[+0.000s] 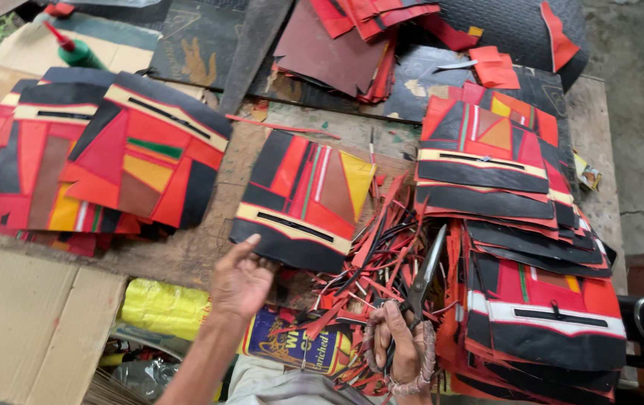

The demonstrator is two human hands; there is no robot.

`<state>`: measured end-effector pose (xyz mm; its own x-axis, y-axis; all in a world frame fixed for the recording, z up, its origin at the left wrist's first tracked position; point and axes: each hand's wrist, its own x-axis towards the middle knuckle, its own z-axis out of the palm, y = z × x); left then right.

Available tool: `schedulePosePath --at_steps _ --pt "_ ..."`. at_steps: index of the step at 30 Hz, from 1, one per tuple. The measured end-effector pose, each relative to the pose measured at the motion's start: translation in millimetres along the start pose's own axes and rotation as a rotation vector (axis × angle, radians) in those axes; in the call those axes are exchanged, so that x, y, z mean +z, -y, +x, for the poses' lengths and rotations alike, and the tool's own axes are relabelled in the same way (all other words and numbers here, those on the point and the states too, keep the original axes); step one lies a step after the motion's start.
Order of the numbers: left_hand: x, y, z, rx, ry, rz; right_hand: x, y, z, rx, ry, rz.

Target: The person uses shears to trim excess material from the edges of a colorful patchwork leather pouch. They rotate the pouch to trim different sides and then place it on a stack of similar pouches.

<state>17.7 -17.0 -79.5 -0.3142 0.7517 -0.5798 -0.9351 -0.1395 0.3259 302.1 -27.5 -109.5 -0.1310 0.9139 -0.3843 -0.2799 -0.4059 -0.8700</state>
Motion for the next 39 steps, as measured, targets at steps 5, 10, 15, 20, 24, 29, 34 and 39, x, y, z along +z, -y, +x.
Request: schedulePosePath --at_steps 5,10,15,20,24,29,34,39 --pt "18 46 4 0.245 0.1 0.149 22 13 -2 -0.013 -0.004 -0.08" --pt "17 43 4 0.19 0.097 0.042 36 36 2 0.012 0.002 0.065" --pt "3 36 -13 0.165 0.066 0.036 47 39 18 0.035 0.16 0.192" --pt "6 52 -24 0.014 0.108 -0.062 47 34 28 -0.066 0.214 0.01" --pt "17 61 -26 -0.081 0.313 0.015 39 44 31 -0.081 0.364 0.033" --pt "26 57 -36 -0.115 0.443 0.066 37 61 29 -0.118 0.361 -0.043" --pt "31 51 -34 -0.185 0.535 0.067 45 50 0 -0.185 0.164 -0.102" --pt "30 43 -21 -0.045 0.535 0.131 38 27 -44 -0.063 0.286 -0.144"
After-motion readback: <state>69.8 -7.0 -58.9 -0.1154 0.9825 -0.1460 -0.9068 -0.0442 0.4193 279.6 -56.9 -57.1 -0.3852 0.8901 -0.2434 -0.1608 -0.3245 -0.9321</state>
